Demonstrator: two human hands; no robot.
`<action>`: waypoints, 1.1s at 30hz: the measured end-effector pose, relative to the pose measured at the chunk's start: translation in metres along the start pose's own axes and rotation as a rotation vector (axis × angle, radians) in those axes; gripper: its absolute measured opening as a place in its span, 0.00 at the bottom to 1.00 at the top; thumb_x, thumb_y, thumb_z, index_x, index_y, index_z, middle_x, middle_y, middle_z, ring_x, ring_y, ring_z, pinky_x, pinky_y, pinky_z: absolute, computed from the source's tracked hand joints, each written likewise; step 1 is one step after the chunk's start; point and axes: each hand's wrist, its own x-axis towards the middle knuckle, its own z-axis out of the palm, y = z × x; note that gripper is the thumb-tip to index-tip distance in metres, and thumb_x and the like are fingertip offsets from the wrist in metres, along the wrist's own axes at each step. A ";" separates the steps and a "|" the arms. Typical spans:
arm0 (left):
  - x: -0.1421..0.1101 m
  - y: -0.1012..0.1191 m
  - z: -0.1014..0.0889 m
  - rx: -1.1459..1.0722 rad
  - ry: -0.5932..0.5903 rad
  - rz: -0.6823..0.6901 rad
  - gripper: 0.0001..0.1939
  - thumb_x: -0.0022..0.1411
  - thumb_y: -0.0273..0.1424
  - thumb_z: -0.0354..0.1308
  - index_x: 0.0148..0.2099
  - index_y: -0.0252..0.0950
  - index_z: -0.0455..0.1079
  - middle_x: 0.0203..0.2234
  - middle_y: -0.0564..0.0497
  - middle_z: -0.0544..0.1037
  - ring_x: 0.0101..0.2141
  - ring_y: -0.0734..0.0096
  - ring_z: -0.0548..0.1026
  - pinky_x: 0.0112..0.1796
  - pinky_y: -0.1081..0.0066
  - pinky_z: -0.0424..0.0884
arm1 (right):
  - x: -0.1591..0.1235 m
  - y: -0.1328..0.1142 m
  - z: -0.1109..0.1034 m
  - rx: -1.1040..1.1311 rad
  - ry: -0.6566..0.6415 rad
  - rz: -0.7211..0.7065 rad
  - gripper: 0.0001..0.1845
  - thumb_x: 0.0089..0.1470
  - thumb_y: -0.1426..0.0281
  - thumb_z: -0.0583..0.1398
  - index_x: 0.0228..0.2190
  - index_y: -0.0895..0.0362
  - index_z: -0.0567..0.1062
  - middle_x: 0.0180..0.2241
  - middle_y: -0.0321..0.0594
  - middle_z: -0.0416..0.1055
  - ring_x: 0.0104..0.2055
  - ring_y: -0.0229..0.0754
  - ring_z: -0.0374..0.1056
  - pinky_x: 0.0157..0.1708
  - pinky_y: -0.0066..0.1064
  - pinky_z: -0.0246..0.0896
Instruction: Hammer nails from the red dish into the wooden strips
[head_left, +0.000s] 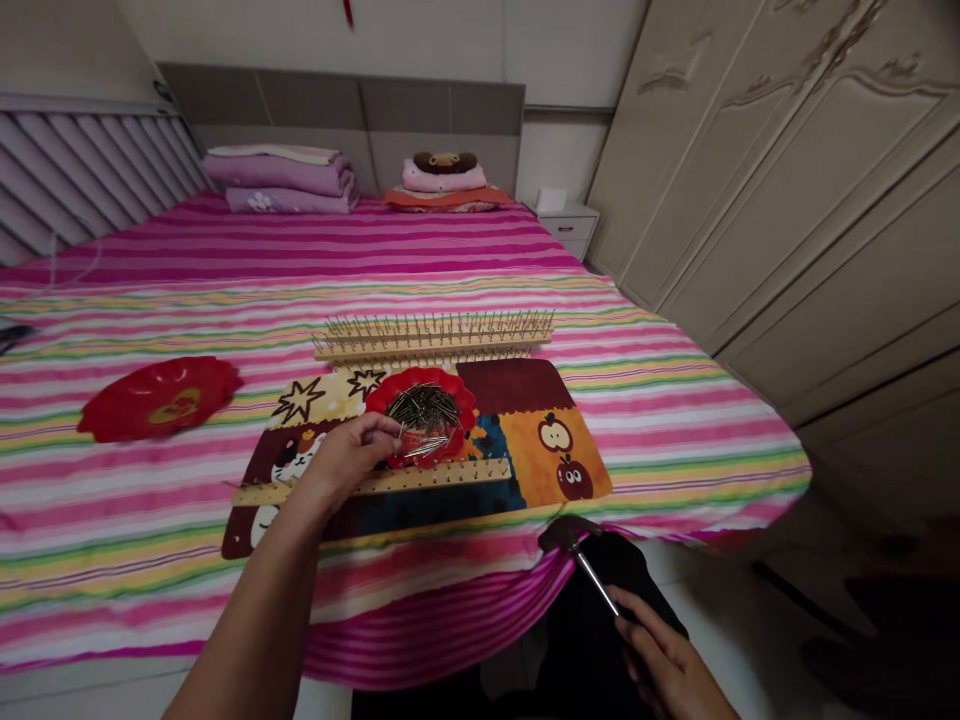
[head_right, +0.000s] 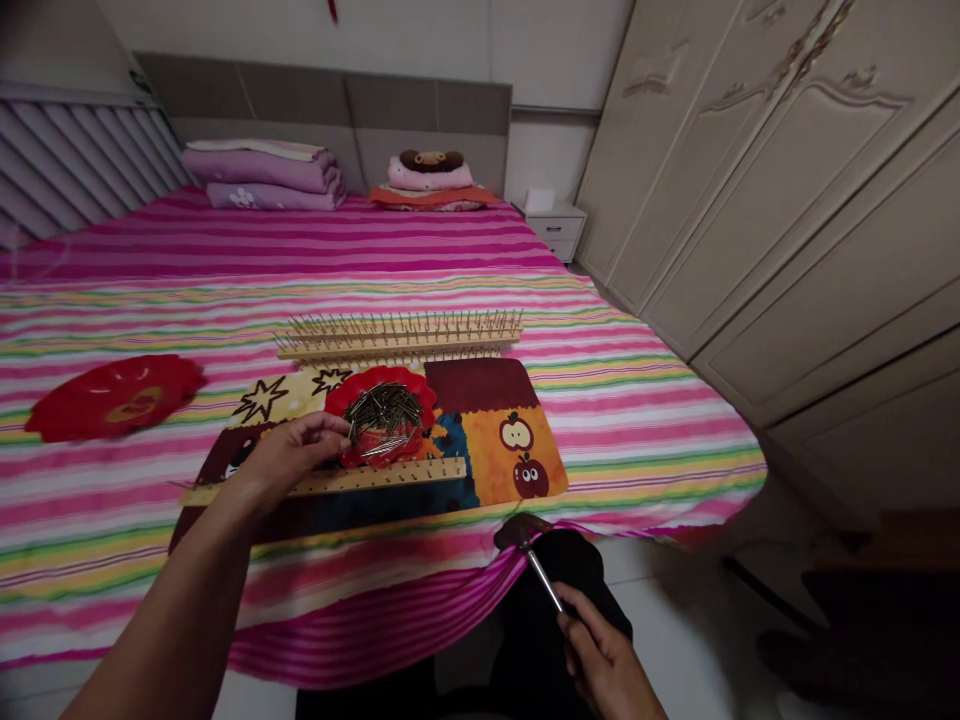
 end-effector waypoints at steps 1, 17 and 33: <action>-0.005 0.000 0.000 -0.082 -0.002 -0.008 0.18 0.39 0.38 0.63 0.35 0.36 0.72 0.18 0.57 0.73 0.21 0.75 0.68 0.25 0.76 0.61 | 0.000 0.000 0.000 -0.010 -0.002 0.006 0.41 0.42 0.48 0.54 0.54 0.57 0.63 0.14 0.26 0.56 0.11 0.30 0.45 0.12 0.24 0.32; -0.043 -0.014 -0.005 -0.487 -0.031 -0.205 0.19 0.34 0.33 0.71 0.34 0.37 0.78 0.28 0.50 0.81 0.30 0.74 0.76 0.35 0.75 0.71 | -0.010 -0.013 0.008 -0.009 0.074 -0.014 0.38 0.41 0.49 0.53 0.51 0.56 0.66 0.14 0.26 0.56 0.10 0.29 0.46 0.11 0.21 0.32; -0.047 -0.053 0.054 -0.274 0.348 -0.092 0.18 0.44 0.40 0.63 0.37 0.35 0.73 0.26 0.53 0.79 0.29 0.73 0.76 0.36 0.71 0.72 | -0.018 -0.025 0.006 -0.026 0.028 0.017 0.36 0.43 0.51 0.54 0.51 0.56 0.66 0.15 0.25 0.57 0.11 0.29 0.47 0.11 0.21 0.36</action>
